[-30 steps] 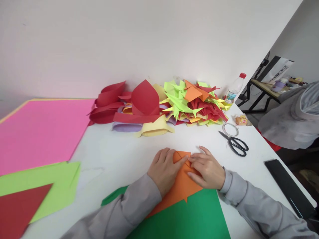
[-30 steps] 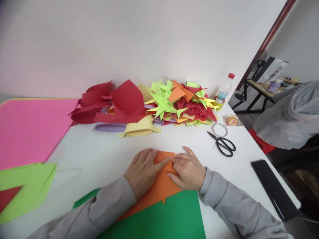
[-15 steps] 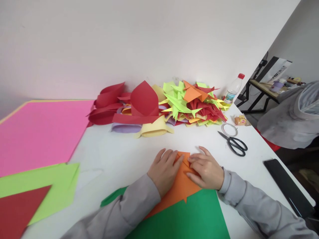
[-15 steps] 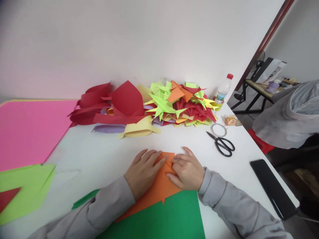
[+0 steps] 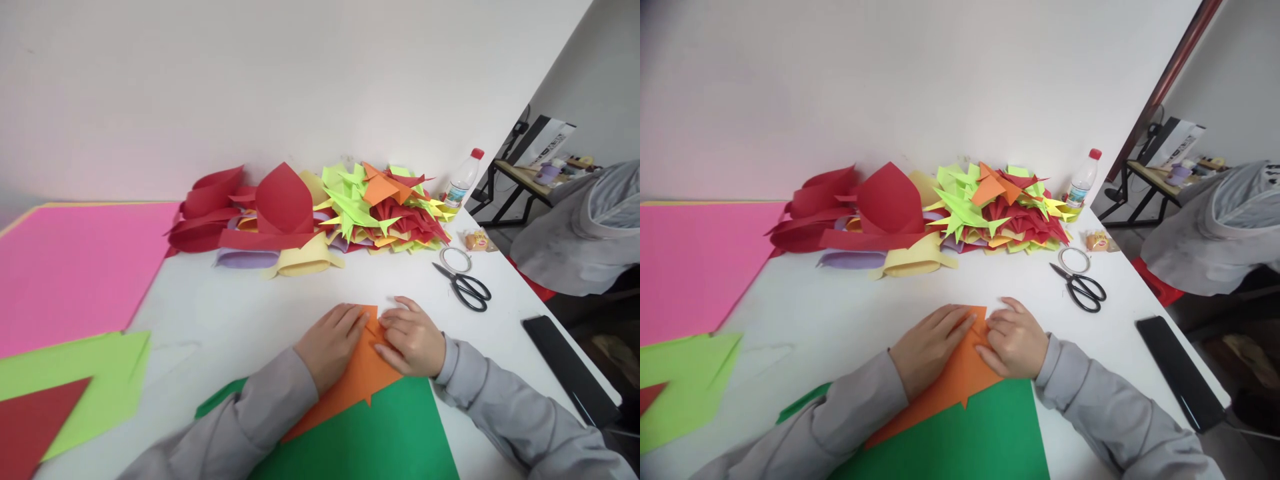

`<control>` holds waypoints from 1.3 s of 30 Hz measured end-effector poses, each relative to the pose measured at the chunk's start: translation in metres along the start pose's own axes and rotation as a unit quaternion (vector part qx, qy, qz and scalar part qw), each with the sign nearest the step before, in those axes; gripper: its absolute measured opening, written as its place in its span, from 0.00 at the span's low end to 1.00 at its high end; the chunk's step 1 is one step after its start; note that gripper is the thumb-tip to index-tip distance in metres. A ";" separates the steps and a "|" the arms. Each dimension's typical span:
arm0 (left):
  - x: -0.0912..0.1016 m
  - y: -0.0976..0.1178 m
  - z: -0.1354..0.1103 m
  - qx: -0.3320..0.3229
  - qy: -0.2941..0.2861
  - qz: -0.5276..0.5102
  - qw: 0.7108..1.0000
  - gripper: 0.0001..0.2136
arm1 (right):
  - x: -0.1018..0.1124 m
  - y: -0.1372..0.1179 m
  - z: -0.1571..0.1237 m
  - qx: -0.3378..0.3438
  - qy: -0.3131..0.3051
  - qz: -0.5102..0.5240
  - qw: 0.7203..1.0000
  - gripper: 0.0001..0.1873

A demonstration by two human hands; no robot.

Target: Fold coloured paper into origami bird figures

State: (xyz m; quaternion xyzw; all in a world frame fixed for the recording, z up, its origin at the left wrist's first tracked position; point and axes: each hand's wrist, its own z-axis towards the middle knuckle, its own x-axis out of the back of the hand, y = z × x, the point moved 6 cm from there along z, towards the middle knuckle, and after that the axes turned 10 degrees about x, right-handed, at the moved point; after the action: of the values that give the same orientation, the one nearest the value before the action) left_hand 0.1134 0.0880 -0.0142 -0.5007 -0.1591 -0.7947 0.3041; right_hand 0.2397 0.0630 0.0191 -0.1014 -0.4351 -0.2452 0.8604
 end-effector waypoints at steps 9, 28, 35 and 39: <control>-0.012 -0.006 -0.004 0.038 -0.013 -0.023 0.999 0.18 | 0.002 0.001 0.003 -0.017 0.009 -0.010 1.000 0.10; -0.003 0.001 -0.008 0.027 -0.028 -0.038 0.999 0.21 | -0.003 0.006 0.004 -0.054 -0.025 0.061 0.996 0.11; 0.009 0.001 -0.007 0.046 -0.039 -0.097 0.993 0.18 | -0.006 0.007 0.004 -0.058 -0.026 0.058 0.996 0.15; 0.010 0.001 -0.009 0.047 -0.040 -0.120 0.991 0.15 | -0.006 0.006 0.003 -0.060 -0.022 0.055 0.996 0.15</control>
State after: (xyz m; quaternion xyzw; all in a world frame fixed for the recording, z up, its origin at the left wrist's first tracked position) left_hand 0.1049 0.0792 -0.0093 -0.4950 -0.2671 -0.7961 0.2234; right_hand 0.2373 0.0719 0.0162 -0.1818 -0.4321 -0.2205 0.8554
